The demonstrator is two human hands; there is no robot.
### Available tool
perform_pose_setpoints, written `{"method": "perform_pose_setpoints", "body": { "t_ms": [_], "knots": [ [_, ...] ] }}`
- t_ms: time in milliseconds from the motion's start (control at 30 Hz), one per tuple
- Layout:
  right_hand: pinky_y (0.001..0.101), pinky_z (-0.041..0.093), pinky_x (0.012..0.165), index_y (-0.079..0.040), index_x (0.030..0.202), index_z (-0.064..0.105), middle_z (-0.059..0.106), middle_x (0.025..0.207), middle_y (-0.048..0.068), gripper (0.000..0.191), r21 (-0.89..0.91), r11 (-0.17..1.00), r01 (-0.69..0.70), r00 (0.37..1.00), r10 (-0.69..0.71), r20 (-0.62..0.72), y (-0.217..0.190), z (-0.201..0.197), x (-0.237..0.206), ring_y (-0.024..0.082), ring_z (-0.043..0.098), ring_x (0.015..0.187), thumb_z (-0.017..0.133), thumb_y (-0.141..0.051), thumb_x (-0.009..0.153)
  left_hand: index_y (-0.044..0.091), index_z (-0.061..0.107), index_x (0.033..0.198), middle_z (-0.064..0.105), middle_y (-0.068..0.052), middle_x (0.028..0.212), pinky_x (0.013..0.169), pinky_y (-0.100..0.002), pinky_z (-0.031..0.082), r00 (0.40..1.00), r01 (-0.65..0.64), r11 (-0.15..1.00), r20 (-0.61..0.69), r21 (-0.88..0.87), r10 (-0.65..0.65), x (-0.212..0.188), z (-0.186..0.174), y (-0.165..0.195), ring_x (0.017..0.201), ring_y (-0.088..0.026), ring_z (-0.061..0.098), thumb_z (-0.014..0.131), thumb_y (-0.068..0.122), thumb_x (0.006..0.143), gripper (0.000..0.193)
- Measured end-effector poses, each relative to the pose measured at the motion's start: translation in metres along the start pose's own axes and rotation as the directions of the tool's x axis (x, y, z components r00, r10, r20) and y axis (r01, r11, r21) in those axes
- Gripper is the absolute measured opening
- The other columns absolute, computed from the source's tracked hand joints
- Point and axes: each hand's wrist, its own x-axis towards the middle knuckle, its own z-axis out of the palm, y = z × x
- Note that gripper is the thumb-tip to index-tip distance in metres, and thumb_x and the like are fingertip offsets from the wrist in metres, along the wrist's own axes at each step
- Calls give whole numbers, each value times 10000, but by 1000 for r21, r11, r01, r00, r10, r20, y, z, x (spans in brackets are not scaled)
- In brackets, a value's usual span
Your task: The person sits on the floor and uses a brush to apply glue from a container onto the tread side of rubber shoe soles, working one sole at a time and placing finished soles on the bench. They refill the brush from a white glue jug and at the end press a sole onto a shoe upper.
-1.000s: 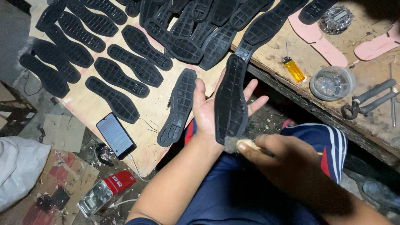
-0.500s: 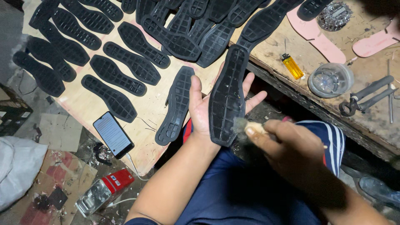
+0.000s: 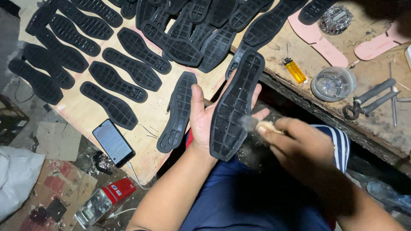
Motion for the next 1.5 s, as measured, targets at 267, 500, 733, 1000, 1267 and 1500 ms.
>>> {"method": "perform_pose_setpoints", "body": {
  "t_ms": [267,500,733,1000,1267,1500],
  "knots": [
    [353,462,548,-247,1049,700,637,915,-7,205,-106,988,111,993,-106,56,-11,19,-21,213,610,702,746,-275,851,108,350,1620,403,-96,1618,1258,-716,121,997,-79,988,-6,-130,79,2,-14,6,1530,-330,333,388,756,1056,860],
    [387,466,467,-247,1030,749,622,811,-12,230,9,990,139,928,-134,348,-10,26,-11,216,637,627,765,-263,801,179,303,1666,393,-34,1633,1238,-713,200,989,-65,997,-132,42,70,2,-29,-8,1474,-257,385,406,684,1053,801],
    [365,517,591,-224,1071,740,661,922,46,244,-23,998,-53,998,53,28,-20,22,15,256,669,737,712,-168,835,184,166,1739,264,-89,1734,1313,-524,173,999,21,1000,49,11,-22,-6,-25,-8,1537,-252,354,350,788,1042,940],
    [420,538,594,-216,1072,733,672,840,72,192,-34,965,-261,861,249,444,-28,11,19,289,690,708,712,-322,914,210,144,1699,233,-29,1715,1289,-560,108,985,98,995,140,-3,-96,-16,-18,-2,1523,-307,323,336,825,996,954],
    [303,542,727,-111,1191,707,673,998,86,189,121,957,-262,933,284,-221,-1,-25,28,202,673,823,722,-37,1017,148,89,1714,221,-40,1731,1325,-579,147,998,38,970,33,240,-47,-36,24,-7,1590,-199,249,370,819,902,1090],
    [330,540,677,-85,1144,724,664,969,96,238,186,961,-203,970,223,-95,-9,-2,16,233,677,803,700,-45,911,234,126,1715,226,-75,1714,1234,-628,156,992,119,992,40,45,-121,-26,9,-1,1589,-308,191,371,846,935,1021]
  ]
}}
